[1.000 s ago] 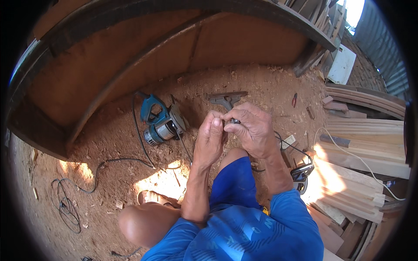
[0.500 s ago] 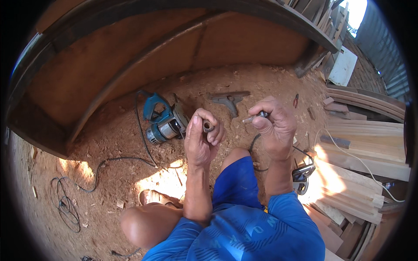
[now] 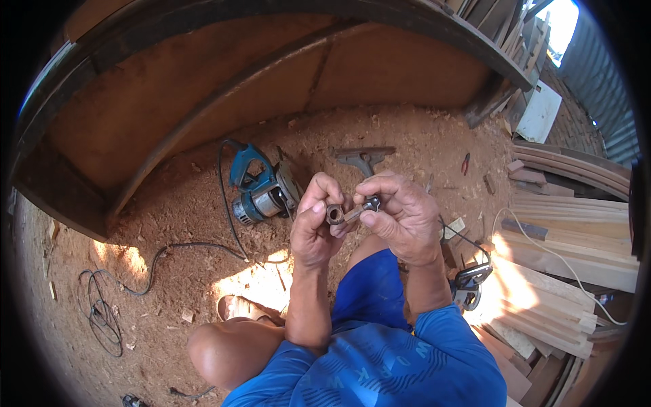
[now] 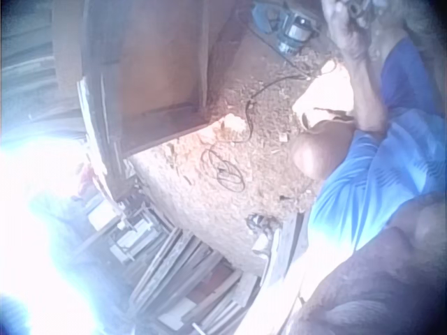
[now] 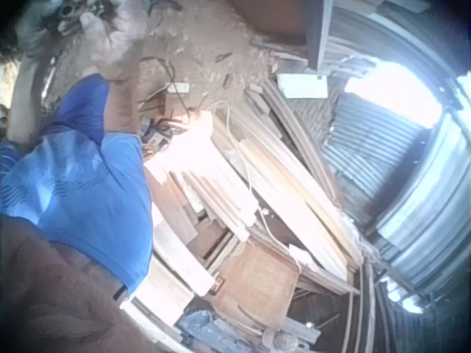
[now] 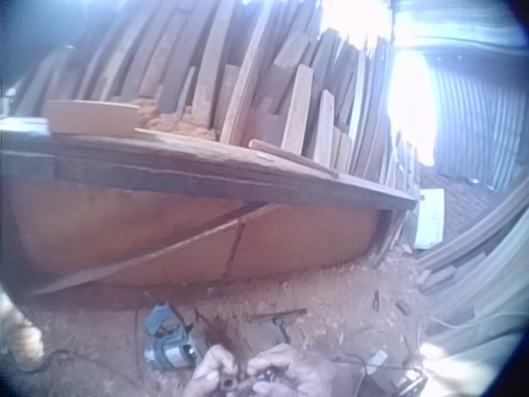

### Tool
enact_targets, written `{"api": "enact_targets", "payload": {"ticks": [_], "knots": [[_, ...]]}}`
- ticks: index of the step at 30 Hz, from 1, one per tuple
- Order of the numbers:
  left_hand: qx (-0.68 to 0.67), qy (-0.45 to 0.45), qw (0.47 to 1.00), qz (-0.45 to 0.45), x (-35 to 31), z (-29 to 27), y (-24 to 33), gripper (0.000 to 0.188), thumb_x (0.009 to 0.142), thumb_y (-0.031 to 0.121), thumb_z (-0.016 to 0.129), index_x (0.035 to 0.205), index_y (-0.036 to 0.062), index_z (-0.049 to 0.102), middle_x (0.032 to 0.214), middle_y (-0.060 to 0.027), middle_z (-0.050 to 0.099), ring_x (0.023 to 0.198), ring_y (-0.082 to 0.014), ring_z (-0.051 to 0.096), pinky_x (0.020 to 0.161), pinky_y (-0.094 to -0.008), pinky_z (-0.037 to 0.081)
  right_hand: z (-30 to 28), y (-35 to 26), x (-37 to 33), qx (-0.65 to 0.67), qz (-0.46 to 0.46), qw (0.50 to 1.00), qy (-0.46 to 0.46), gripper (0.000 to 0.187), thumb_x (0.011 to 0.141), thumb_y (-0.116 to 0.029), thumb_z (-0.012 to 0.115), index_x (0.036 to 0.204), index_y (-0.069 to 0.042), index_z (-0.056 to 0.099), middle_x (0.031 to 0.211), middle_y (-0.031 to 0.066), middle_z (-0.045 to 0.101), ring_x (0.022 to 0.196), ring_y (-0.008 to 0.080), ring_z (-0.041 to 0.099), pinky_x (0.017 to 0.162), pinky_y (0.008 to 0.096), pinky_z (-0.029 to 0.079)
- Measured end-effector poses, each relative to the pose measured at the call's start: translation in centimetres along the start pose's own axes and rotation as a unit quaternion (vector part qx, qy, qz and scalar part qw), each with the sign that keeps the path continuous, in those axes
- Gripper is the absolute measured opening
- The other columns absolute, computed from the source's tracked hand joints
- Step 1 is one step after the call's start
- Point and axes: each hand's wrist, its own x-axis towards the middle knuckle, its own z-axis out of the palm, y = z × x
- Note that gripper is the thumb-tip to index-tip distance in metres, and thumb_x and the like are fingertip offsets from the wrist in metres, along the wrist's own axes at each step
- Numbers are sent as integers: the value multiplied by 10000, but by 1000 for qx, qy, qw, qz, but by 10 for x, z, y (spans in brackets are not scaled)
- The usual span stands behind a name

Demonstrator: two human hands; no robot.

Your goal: The person uses a wrench to loosen and remove parts from a wood router, handling the metal plates and a small screw by hand.

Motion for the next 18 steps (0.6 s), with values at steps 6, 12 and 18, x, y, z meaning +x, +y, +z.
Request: {"api": "enact_targets", "payload": {"ticks": [6, 12, 18], "knots": [[60, 27, 998, 21, -3, 9, 4, 294, 968, 317, 522, 1027, 30, 502, 749, -64, 566, 581, -90, 484, 539, -216, 378, 5, 1, -3, 176, 39, 983, 26, 260, 931, 59, 602, 1188, 60, 562, 1100, 141, 614, 911, 210, 688, 763, 330, 604], [95, 57, 994, -7, -1, 2, 8, 346, 986, 362, 489, 1040, 21, 512, 743, -88, 585, 575, -102, 483, 538, -218, 386, 1, 7, -3, 139, 44, 986, 74, 273, 885, 5, 699, 1133, 33, 590, 1028, 140, 684, 896, 139, 671, 783, 268, 578], [26, 27, 999, -33, 1, 2, 7, 312, 970, 342, 486, 1096, 59, 455, 739, -103, 571, 541, -96, 418, 518, -217, 345, -10, 19, -1, 78, 50, 991, 92, 231, 906, -2, 687, 1121, 19, 604, 1011, 99, 680, 881, 128, 676, 785, 263, 582]]}}
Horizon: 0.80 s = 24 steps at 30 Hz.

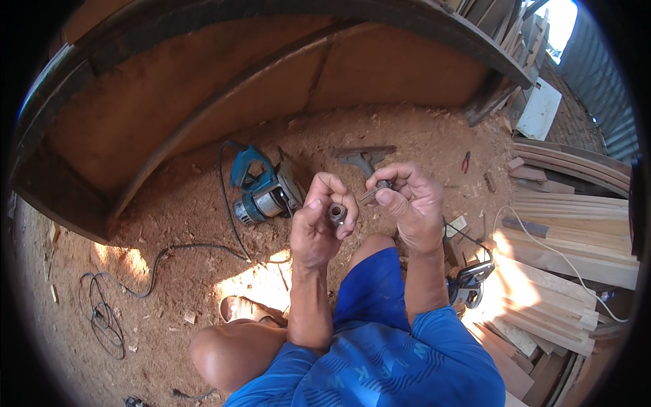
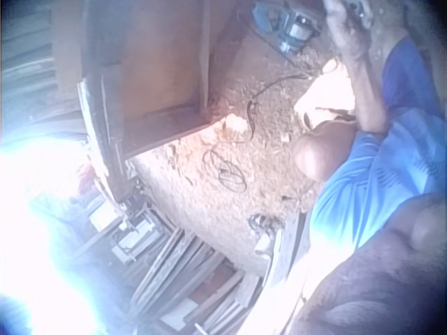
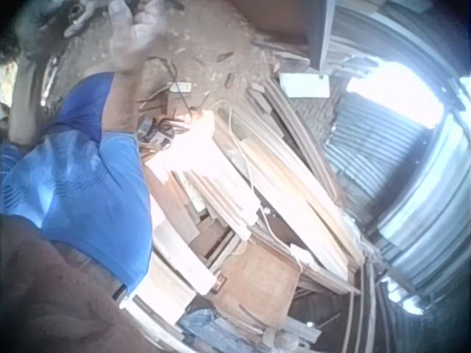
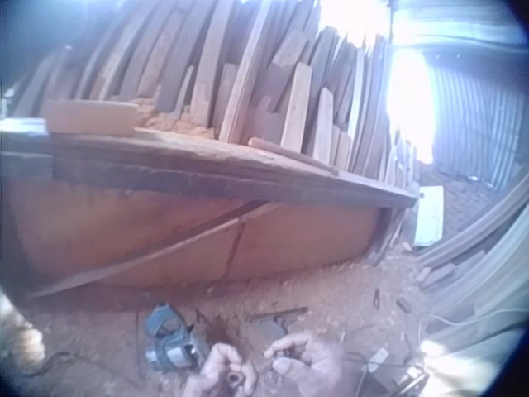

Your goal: The person uses a wrench to loosen and remove parts from a wood router, handling the metal plates and a small screw by hand.

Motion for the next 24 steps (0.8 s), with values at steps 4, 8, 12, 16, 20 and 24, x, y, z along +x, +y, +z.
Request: {"api": "enact_targets", "payload": {"ticks": [4, 8, 12, 16, 20, 24], "knots": [[58, 3, 998, -23, -3, -10, 0, 246, 936, 233, 501, 1116, 90, 413, 801, -121, 569, 604, -100, 417, 564, -213, 340, -5, 13, 8, 150, 82, 985, 26, 210, 960, -41, 588, 1161, 17, 581, 1040, 95, 647, 899, 133, 672, 828, 274, 582], [273, 66, 957, -72, -5, -24, -4, 253, 907, 65, 526, 1113, 56, 379, 927, -121, 592, 697, -114, 455, 646, -241, 401, -24, 43, 11, 257, 171, 950, 33, 248, 967, -69, 533, 1197, 21, 563, 1018, 66, 602, 891, 129, 645, 780, 274, 556], [490, 76, 865, -75, -7, -41, 3, 335, 878, -7, 610, 1102, -2, 361, 1017, -201, 666, 881, -271, 655, 763, -338, 495, -30, 61, 1, 109, 286, 950, -57, 271, 938, -111, 612, 1174, 21, 601, 906, 42, 615, 855, 110, 608, 718, 283, 508], [629, 100, 761, -122, -3, -47, 1, 412, 849, 1, 674, 1114, 2, 358, 1013, -292, 674, 1059, -445, 652, 806, -410, 517, -11, 91, 0, -187, 182, 961, -94, 322, 906, -121, 677, 1175, 39, 600, 902, 53, 649, 822, 104, 600, 727, 283, 508], [653, 100, 737, -144, -4, -77, -20, 400, 847, 7, 673, 1112, 13, 374, 988, -288, 671, 990, -469, 658, 782, -447, 528, -21, 145, -5, -118, 223, 965, -71, 280, 898, -107, 683, 1132, 30, 612, 900, 48, 650, 829, 104, 603, 734, 283, 507], [679, 99, 702, -192, -11, -111, -39, 391, 852, 6, 670, 1141, 10, 407, 974, -263, 677, 928, -450, 678, 768, -462, 537, -23, 191, -16, -35, 276, 957, -82, 210, 890, -108, 693, 1046, 14, 624, 902, 48, 650, 824, 109, 599, 735, 283, 503]]}}
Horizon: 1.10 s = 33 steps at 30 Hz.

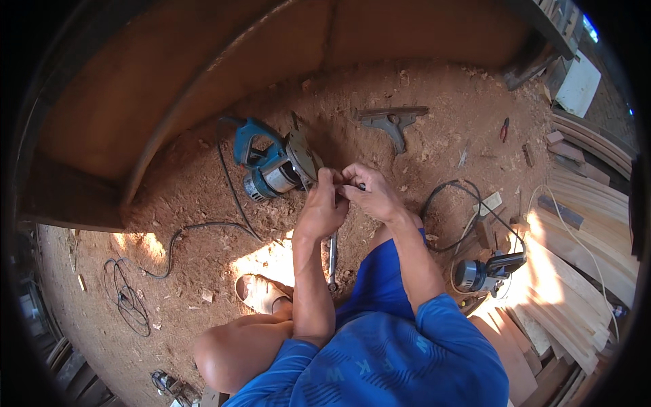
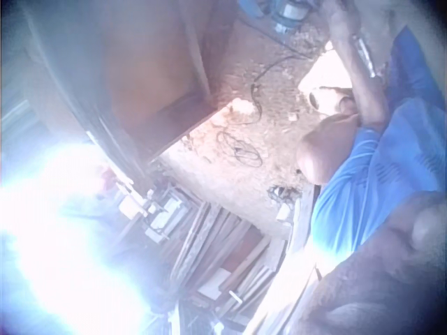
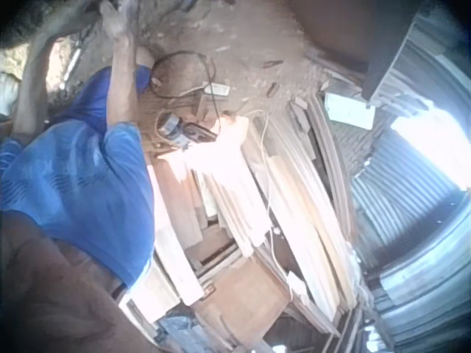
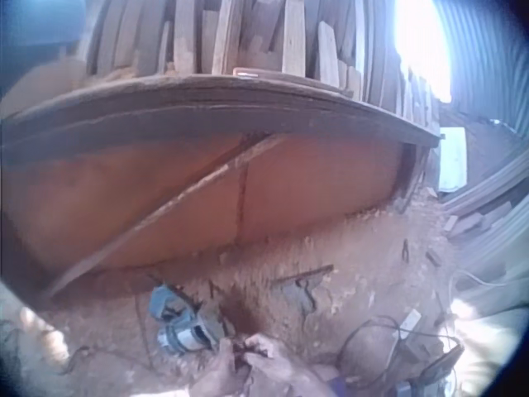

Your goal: The person uses a wrench to loosen and remove parts from a wood router, handling the metal plates and a small screw by hand.

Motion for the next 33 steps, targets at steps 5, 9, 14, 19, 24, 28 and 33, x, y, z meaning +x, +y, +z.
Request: {"api": "enact_targets", "payload": {"ticks": [5, 9, 14, 19, 24, 28, 33], "knots": [[-2, 43, 995, -89, 9, 7, -11, 344, 856, 5, 687, 1157, 6, 521, 971, -205, 697, 874, -317, 724, 740, -410, 550, -5, 37, 18, -12, 34, 999, 27, 202, 889, -128, 697, 1023, 8, 631, 892, 48, 650, 827, 117, 595, 735, 287, 498], [38, 29, 992, -118, 18, 3, -35, 199, 885, 22, 678, 1081, -2, 649, 952, -132, 720, 857, -174, 689, 773, -313, 538, -15, 57, 35, -18, 27, 999, -16, 237, 880, -159, 708, 1035, 8, 640, 896, 67, 665, 815, 114, 606, 718, 288, 498], [-5, 118, 990, -72, 27, 12, -61, 197, 890, 9, 660, 1086, -11, 666, 926, -129, 724, 781, -167, 684, 713, -307, 535, -33, 72, 78, 53, -3, 987, -149, 204, 898, -109, 686, 1078, -26, 638, 927, 46, 665, 855, 100, 603, 763, 285, 504], [16, 356, 934, -41, 18, -14, -80, 186, 905, 58, 641, 1087, 32, 665, 1075, -152, 686, 1056, -229, 630, 865, -395, 511, -37, 77, 116, -137, 1, 989, -61, 324, 859, -128, 715, 1154, -39, 615, 937, 72, 685, 837, 162, 639, 779, 316, 515], [378, 332, 860, 88, 25, -7, -93, 194, 908, 137, 650, 1098, 121, 684, 1316, -241, 543, 1274, -359, 457, 1039, -496, 384, -30, 102, 128, -92, 2, 995, -33, 330, 868, -158, 711, 1168, -72, 602, 1011, 127, 686, 949, 252, 665, 844, 375, 513], [478, 307, 823, 15, 31, -5, -108, 242, 865, 150, 698, 1106, 130, 684, 1554, -294, 288, 1422, -463, 291, 1116, -571, 275, -24, 101, 140, -90, 3, 995, -33, 293, 896, -159, 693, 1156, -68, 594, 1011, 137, 678, 955, 278, 662, 857, 384, 506], [517, 273, 811, 33, 43, -11, -119, 344, 878, 168, 701, 1212, 112, 638, 1539, -297, 316, 1443, -472, 241, 1109, -608, 250, -36, 96, 150, -85, 26, 993, -71, 305, 894, -164, 698, 1165, -74, 590, 1009, 136, 686, 947, 289, 669, 861, 401, 508]]}}
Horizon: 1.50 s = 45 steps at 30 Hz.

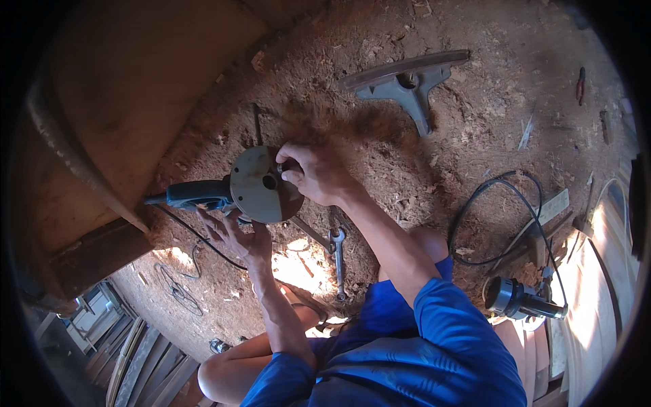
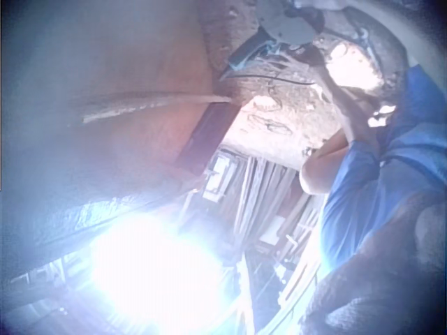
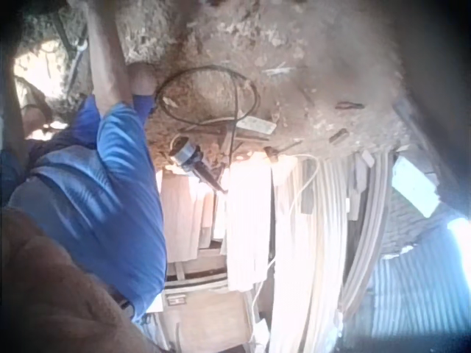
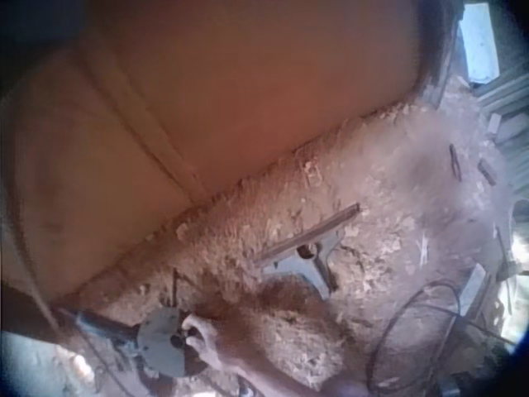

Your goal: The person uses a wrench to loosen and remove parts from a wood router, handling the metal plates and a small screw by hand.

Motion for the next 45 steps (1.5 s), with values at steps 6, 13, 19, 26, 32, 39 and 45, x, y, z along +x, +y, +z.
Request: {"api": "enact_targets", "payload": {"ticks": [6, 13, 19, 26, 32, 39, 45], "knots": [[1, 19, 1000, 6, -14, 28, -8, 703, 806, 212, 786, 1444, 253, 494, 1607, -295, 138, 1442, -477, 189, 1106, -615, 210, 18, -4, -1, -16, -49, 999, 5, 302, 905, -191, 691, 1162, -70, 588, 1006, 164, 698, 921, 309, 685, 832, 451, 510], [-19, 48, 998, 36, -23, 50, 4, 778, 776, 265, 808, 1461, 250, 438, 1590, -339, 88, 1432, -493, 151, 1074, -606, 231, 28, -16, -4, -29, 4, 999, -13, 272, 913, -203, 676, 1129, -53, 604, 983, 185, 693, 903, 341, 679, 830, 448, 509], [-107, 103, 988, 47, -12, 54, 4, 800, 746, 308, 825, 1445, 227, 445, 1572, -369, 75, 1416, -503, 139, 1047, -597, 247, 39, -11, -4, -17, -10, 1000, 25, 296, 912, -197, 671, 1154, -37, 614, 1053, 203, 689, 977, 354, 674, 874, 425, 517], [-30, 35, 999, -20, -12, 45, 14, 895, 746, 429, 778, 1494, 168, 362, 1574, -322, 100, 1391, -459, 176, 1064, -560, 211, 41, -1, -7, -57, -70, 996, 26, 327, 916, -186, 649, 1209, -43, 622, 1111, 190, 689, 1011, 351, 672, 899, 419, 518], [-88, 36, 991, -89, -13, 48, 13, 859, 767, 450, 748, 1478, 131, 386, 1572, -286, 141, 1390, -445, 171, 1086, -552, 195, 36, -16, -7, -85, -2, 996, 12, 251, 912, -175, 645, 1123, -40, 652, 1071, 184, 697, 980, 353, 673, 886, 422, 520], [-70, 50, 993, -84, -11, 53, 14, 824, 771, 451, 744, 1457, 136, 414, 1571, -270, 148, 1396, -429, 161, 1093, -538, 201, 37, -5, 2, -50, -14, 998, 33, 250, 893, -174, 671, 1120, -68, 660, 1059, 171, 702, 964, 338, 680, 872, 423, 525], [-42, 75, 995, -45, -5, 48, 16, 755, 796, 452, 715, 1432, 146, 446, 1567, -261, 160, 1393, -418, 168, 1089, -543, 208, 38, -16, -2, -90, -20, 995, 38, 246, 874, -183, 696, 1082, -53, 674, 1044, 167, 705, 972, 327, 683, 869, 403, 529]]}}
